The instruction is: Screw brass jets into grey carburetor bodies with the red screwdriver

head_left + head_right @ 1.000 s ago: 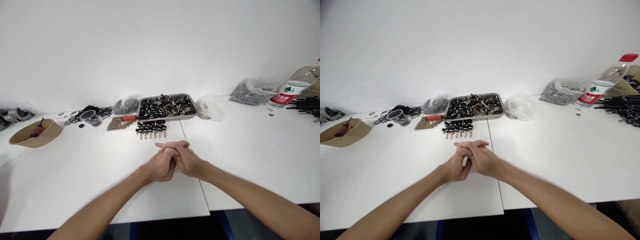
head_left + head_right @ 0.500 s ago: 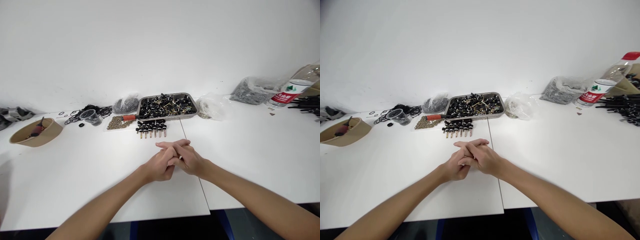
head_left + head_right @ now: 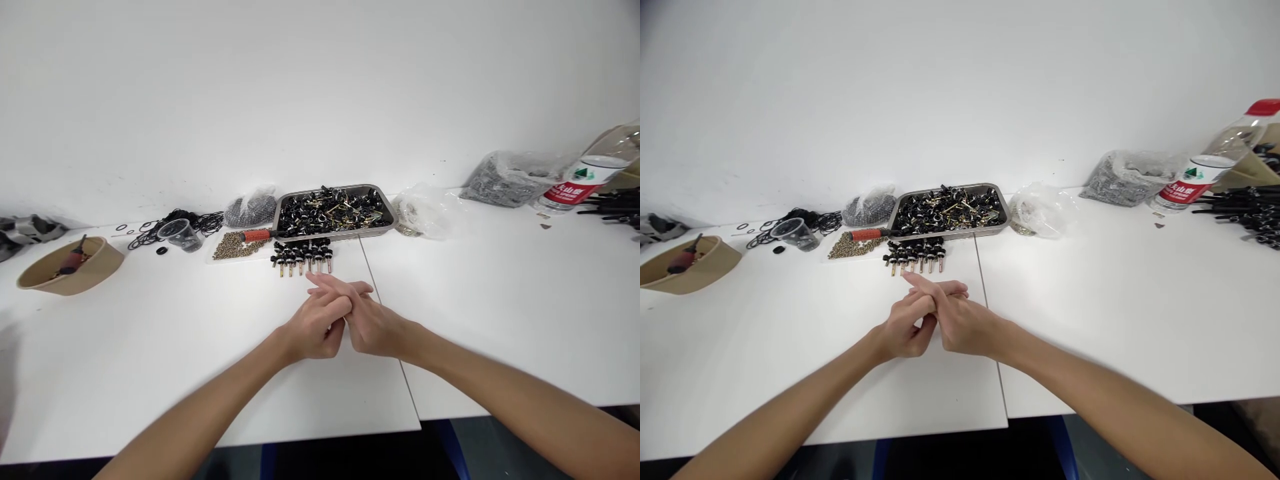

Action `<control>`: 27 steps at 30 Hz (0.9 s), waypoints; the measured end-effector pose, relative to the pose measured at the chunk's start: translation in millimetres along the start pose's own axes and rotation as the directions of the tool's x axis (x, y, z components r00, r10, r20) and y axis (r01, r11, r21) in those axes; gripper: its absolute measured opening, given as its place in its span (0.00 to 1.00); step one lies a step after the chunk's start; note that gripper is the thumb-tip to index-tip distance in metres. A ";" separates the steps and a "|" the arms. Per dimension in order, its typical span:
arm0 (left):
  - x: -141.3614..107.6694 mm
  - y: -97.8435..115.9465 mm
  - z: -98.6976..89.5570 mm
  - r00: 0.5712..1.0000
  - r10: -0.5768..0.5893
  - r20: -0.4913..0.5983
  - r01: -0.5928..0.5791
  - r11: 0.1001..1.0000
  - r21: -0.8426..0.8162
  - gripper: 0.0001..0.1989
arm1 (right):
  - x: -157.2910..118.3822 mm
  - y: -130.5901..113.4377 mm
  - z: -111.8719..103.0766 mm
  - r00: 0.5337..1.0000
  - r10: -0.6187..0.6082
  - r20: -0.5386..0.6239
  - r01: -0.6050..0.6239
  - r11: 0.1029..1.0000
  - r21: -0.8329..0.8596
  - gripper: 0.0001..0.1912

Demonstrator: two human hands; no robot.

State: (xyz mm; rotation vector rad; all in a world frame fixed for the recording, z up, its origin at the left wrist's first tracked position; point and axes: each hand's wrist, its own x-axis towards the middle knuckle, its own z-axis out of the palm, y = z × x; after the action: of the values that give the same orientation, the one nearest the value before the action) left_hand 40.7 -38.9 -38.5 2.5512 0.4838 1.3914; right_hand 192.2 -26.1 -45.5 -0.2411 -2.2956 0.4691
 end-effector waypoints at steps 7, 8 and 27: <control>1.3 0.3 -2.6 1.000 0.012 0.015 -0.011 1.000 -0.014 0.13 | -2.6 3.0 0.7 1.000 0.026 0.011 -0.026 0.999 0.026 0.34; 1.6 1.4 -2.5 1.000 -0.007 0.024 0.008 0.999 -0.052 0.14 | -2.2 2.6 -0.5 1.000 0.026 -0.001 -0.026 1.000 0.016 0.33; -1.0 0.0 -3.5 0.998 0.011 0.065 -0.014 0.999 0.049 0.25 | 4.6 -8.2 -3.2 0.997 0.065 -0.030 -0.060 0.989 0.135 0.33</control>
State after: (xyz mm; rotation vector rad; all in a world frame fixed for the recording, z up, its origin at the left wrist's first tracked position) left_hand 37.3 -39.2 -37.4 2.6341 0.4980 1.3117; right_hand 191.2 -31.4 -37.1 -0.2532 -2.2176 0.6439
